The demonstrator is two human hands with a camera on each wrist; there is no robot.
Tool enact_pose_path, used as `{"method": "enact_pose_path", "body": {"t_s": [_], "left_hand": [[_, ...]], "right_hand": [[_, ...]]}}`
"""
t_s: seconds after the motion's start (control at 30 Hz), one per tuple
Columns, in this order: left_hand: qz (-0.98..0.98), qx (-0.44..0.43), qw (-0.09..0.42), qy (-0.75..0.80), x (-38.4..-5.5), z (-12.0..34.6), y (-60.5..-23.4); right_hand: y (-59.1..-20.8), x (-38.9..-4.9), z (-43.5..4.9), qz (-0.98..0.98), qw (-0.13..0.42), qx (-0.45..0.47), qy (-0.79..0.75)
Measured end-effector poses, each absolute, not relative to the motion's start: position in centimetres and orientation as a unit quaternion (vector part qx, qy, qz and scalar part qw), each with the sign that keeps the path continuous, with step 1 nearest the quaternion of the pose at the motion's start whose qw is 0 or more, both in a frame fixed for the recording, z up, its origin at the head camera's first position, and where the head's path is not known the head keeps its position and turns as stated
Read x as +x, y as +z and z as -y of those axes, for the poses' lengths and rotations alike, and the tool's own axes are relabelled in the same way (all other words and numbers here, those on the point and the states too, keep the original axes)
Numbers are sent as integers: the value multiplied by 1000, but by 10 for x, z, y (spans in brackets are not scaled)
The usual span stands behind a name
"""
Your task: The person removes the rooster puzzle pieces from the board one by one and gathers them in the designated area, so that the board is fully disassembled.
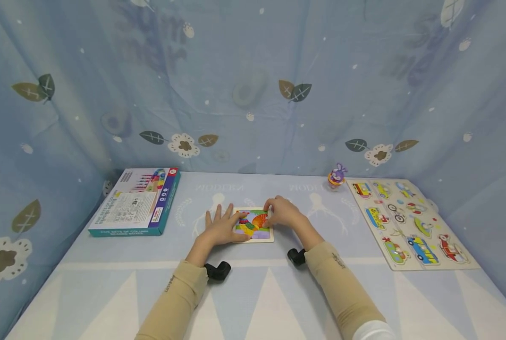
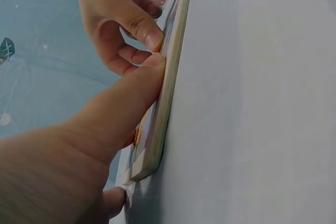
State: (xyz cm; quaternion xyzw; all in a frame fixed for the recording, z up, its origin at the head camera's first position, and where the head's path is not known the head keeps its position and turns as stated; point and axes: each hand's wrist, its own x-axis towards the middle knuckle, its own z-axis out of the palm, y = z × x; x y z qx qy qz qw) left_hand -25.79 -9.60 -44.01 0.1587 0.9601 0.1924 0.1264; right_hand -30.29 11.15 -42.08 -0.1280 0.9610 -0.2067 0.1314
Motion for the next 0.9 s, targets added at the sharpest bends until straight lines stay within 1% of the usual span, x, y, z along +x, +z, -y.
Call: {"method": "enact_pose_path", "body": {"t_s": [0.23, 0.4, 0.63, 0.9], "left_hand": [[-961, 154, 123, 192, -259, 97, -442], [-962, 152, 123, 192, -259, 96, -442], [-960, 153, 130, 194, -258, 95, -441], [-962, 152, 125, 187, -258, 96, -442]], "right_hand": [[-423, -314, -111, -952, 168, -137, -216], [-422, -316, -112, -945, 180, -141, -232], [-423, -313, -113, -942, 170, -152, -247], [-425, -312, -114, -942, 153, -163, -251]]}}
